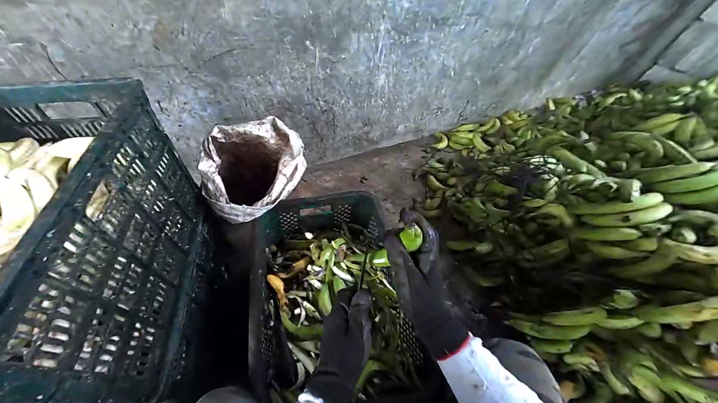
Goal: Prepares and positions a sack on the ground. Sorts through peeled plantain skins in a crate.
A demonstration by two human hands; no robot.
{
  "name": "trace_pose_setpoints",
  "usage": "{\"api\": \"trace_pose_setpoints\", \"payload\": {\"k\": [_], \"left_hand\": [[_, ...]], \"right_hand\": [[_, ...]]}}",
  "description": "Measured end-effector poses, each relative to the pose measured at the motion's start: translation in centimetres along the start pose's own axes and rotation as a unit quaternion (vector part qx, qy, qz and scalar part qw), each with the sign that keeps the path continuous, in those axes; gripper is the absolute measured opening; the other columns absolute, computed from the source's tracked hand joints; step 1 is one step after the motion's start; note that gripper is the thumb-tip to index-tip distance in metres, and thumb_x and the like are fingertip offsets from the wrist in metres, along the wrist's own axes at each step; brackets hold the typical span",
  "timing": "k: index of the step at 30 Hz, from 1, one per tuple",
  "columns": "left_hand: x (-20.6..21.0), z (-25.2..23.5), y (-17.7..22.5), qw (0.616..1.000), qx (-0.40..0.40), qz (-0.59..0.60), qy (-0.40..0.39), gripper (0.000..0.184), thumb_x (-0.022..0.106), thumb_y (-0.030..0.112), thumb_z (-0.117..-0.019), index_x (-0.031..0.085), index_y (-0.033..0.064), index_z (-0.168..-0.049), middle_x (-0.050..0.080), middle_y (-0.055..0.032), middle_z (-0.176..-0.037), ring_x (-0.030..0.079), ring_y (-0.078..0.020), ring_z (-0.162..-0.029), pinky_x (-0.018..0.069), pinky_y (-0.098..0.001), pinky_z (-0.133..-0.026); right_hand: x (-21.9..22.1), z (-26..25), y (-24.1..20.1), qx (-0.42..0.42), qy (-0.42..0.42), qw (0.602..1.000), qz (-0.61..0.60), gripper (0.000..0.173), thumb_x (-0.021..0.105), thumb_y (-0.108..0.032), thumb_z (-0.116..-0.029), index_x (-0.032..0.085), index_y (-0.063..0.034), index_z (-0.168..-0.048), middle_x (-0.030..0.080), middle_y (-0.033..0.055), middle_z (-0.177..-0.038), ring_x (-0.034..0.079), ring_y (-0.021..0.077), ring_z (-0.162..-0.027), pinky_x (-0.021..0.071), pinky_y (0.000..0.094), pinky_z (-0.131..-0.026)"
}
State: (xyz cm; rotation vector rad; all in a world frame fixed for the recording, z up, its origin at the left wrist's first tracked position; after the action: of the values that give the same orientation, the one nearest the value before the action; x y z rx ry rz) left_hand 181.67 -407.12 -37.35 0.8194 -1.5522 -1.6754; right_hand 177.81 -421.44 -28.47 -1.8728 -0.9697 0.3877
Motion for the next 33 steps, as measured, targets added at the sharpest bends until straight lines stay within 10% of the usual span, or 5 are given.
{"api": "trace_pose_setpoints", "payload": {"k": [5,9,12,16,33], "left_hand": [[0.2,-0.1,-0.4,1.000,-0.009,-0.001,0.014,0.040,0.040,0.037,-0.1085,0.059,0.0059,-0.126,0.059,-0.0017,-0.078,0.061,-0.0125,-0.065,0.0571,-0.0315,-0.063],[-0.1,0.4,-4.8,0.992,-0.118,-0.030,0.010,0.040,0.040,0.035,-0.1111,0.056,0.0044,-0.131,0.063,-0.0084,-0.088,0.065,-0.0172,-0.072,0.0594,-0.0369,-0.069],[0.1,0.9,-4.5,0.994,-0.109,-0.031,-0.006,0.039,0.046,0.034,-0.1084,0.057,0.0054,-0.132,0.066,-0.0082,-0.095,0.066,-0.0165,-0.077,0.0589,-0.0371,-0.072],[1.6,1.7,-1.4,0.994,-0.075,0.001,-0.079,0.041,0.053,0.035,-0.1045,0.055,0.0072,-0.134,0.069,-0.0056,-0.100,0.068,-0.0145,-0.080,0.0595,-0.0317,-0.068],[2.7,2.6,-0.9,0.992,0.005,-0.041,-0.119,0.049,0.040,0.053,-0.1039,0.062,0.0100,-0.112,0.060,0.0058,-0.075,0.056,-0.0057,-0.059,0.0512,-0.0237,-0.055]], "right_hand": [[0.5,0.4,0.0,0.003,-0.006,1.000,-0.020,0.059,0.058,-0.011,-0.1009,0.030,0.0093,-0.149,0.054,0.0129,-0.137,0.059,0.0092,-0.120,0.0523,0.0271,-0.103],[-0.9,-1.5,-0.3,0.079,0.076,0.988,-0.105,0.049,0.059,-0.019,-0.0977,0.039,-0.0093,-0.141,0.066,0.0059,-0.105,0.069,0.0173,-0.089,0.0612,0.0368,-0.076],[-1.6,-3.2,1.8,0.145,0.014,0.961,-0.237,0.042,0.054,-0.026,-0.1007,0.042,-0.0178,-0.140,0.067,0.0066,-0.106,0.070,0.0207,-0.094,0.0606,0.0415,-0.086],[-1.7,-2.8,5.0,0.220,-0.008,0.908,-0.357,0.027,0.046,-0.030,-0.0979,0.065,-0.0126,-0.107,0.067,0.0049,-0.077,0.067,0.0166,-0.066,0.0601,0.0341,-0.063],[-0.9,-1.4,5.5,0.243,0.022,0.916,-0.319,0.044,0.034,-0.045,-0.1067,0.061,-0.0112,-0.108,0.063,0.0034,-0.068,0.063,0.0135,-0.054,0.0583,0.0300,-0.052]]}}
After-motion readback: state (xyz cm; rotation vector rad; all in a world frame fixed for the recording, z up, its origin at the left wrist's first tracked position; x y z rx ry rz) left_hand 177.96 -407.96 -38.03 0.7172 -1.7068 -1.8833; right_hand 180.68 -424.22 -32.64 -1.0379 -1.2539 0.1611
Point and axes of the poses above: each hand's wrist, its own z-axis away from the middle knuckle, its own x-axis out of the palm, y = z × x, the point moved 10 cm from there along -z, towards the middle knuckle
